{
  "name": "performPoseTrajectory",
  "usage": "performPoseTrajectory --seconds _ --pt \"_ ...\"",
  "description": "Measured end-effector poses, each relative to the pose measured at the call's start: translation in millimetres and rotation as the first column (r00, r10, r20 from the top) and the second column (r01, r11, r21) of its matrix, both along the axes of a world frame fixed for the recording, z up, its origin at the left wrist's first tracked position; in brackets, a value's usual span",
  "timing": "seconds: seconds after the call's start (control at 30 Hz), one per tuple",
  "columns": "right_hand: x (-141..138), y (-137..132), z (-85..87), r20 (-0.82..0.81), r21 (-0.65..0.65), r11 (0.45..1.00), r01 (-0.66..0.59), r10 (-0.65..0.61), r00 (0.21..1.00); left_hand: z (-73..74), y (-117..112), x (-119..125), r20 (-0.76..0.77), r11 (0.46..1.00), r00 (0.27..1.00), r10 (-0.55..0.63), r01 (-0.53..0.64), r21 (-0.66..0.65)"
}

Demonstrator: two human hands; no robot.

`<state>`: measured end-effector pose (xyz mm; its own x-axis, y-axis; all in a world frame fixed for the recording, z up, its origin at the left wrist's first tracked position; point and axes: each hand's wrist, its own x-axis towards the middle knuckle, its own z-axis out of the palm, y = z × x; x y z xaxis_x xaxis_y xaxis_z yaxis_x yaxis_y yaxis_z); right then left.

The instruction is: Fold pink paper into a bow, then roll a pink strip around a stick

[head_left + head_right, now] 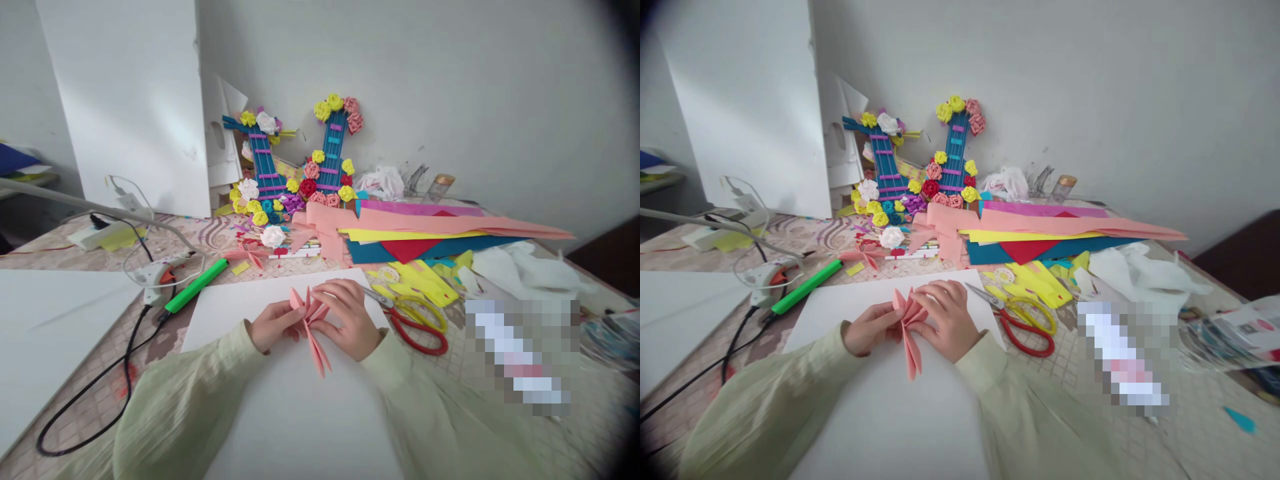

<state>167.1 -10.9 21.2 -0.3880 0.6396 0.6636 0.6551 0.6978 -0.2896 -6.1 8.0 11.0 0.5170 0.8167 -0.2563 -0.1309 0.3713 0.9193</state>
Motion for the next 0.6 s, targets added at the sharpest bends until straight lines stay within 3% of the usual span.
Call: performPoseTrajectory --seconds 0.2,0.4,0.5,0.6 --pt "0.1 -1.4 0.3 0.014 0.032 0.999 0.041 -0.041 0.999 3.0 -1.0 0.1 -0.048 0.998 0.999 -0.001 0.004 0.065" --pt "-2.8 -1.6 -3.9 0.048 0.033 0.995 -0.089 0.088 0.995 3.0 -1.7 -0.2 -0.134 0.985 0.991 -0.011 0.034 0.167" --pt "-3.8 -0.4 -5.6 0.067 0.013 0.995 -0.103 0.102 0.993 1.5 -0.7 -2.3 -0.161 0.972 0.984 0.075 -0.036 0.231" --pt "-3.6 2.0 -6.6 0.033 0.047 0.994 -0.095 0.094 0.995 2.3 -0.2 -5.4 -0.19 0.91 0.962 0.198 -0.108 0.401"
